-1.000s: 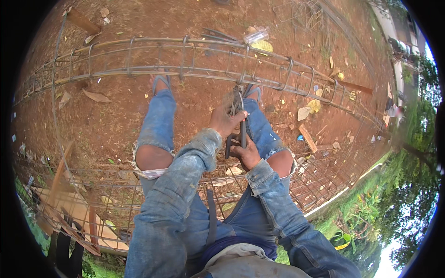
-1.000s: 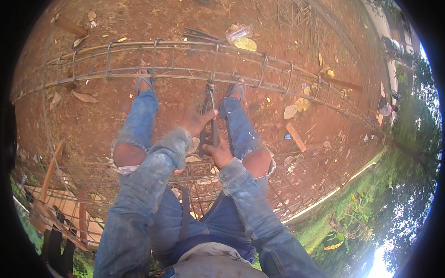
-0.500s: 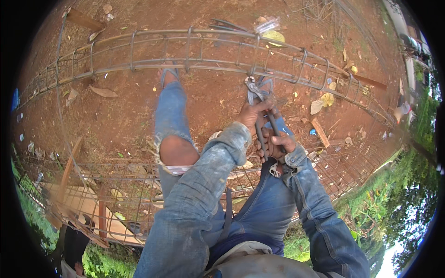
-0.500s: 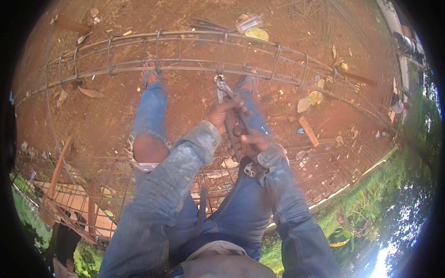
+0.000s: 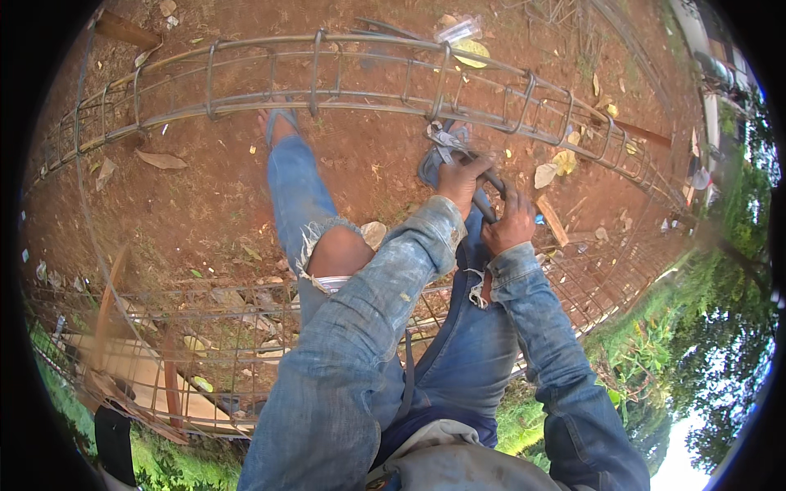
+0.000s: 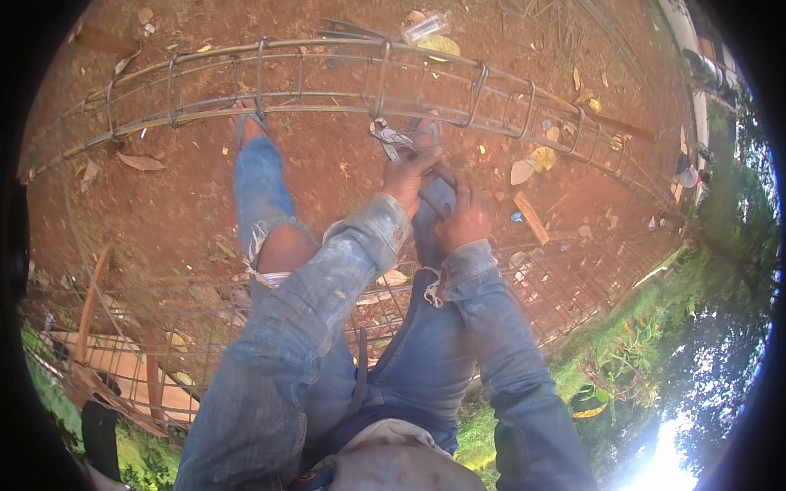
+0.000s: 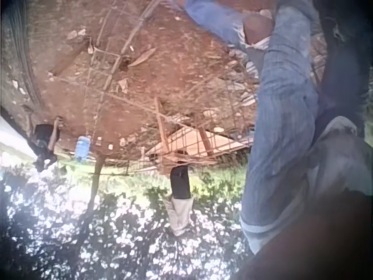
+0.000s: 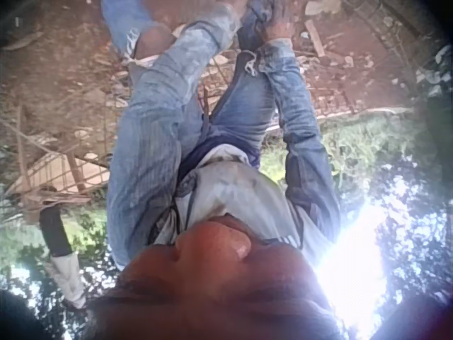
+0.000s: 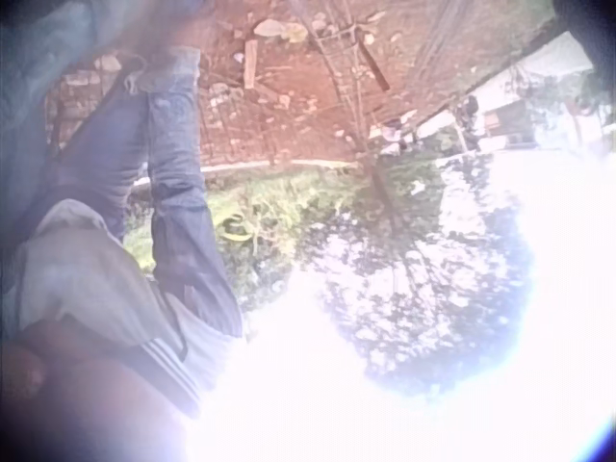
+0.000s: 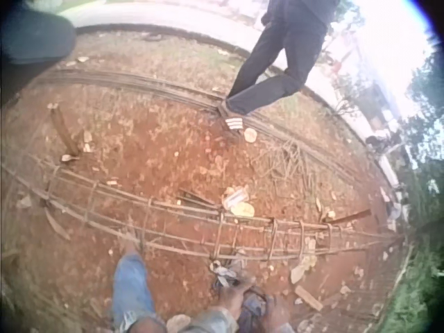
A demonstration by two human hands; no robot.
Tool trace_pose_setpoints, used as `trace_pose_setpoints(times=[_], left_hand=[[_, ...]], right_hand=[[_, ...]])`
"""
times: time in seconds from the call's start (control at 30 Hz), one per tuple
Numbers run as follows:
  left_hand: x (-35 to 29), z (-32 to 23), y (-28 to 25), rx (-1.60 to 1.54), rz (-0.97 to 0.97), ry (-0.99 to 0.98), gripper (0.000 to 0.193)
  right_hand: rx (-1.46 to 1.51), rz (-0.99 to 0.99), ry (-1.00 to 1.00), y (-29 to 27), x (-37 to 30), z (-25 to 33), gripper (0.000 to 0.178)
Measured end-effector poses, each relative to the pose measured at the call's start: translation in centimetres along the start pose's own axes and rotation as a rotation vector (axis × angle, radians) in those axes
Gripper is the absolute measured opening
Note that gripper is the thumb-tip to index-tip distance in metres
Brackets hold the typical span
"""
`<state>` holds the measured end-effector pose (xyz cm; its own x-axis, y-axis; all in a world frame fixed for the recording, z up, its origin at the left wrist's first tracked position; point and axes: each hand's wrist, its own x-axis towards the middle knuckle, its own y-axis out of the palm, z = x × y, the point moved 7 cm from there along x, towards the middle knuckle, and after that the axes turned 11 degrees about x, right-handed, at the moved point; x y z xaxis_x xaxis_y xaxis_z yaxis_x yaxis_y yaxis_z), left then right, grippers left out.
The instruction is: The person assembles a rebar cage by tying intersecting steel bars together with wire. They use pliers to twist and secure the wire at multiple junction points on the grid structure.
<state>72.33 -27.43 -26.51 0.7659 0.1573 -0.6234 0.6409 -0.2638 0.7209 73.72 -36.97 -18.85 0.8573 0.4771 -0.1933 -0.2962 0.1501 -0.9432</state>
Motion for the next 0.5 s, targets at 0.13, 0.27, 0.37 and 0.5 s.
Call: trace_pose_setpoints(times=[0.13, 0.27, 0.37, 0.5], left_hand=[[0.5, 0.6, 0.7, -0.066, 0.042, -0.035, 0.045], [-0.1, 0.6, -0.1, 0.021, -0.047, -0.036, 0.025], [-1.5, 0.0, -1.5, 0.269, -0.089, -0.101, 0.023], [-3.7, -2.5, -4.6, 0.628, -0.077, -0.247, 0.031]], right_hand=[[0.006, 0.013, -0.162, -0.8, 1.8, -1.3, 0.062], [0.077, -0.084, -0.144, -1.5, 0.4, 0.7, 0.057], [0.274, -0.021, 0.136, -0.1, -2.3, 1.3, 0.052], [1.060, 0.324, 0.489, 6.0, -6.6, 4.0, 0.032]])
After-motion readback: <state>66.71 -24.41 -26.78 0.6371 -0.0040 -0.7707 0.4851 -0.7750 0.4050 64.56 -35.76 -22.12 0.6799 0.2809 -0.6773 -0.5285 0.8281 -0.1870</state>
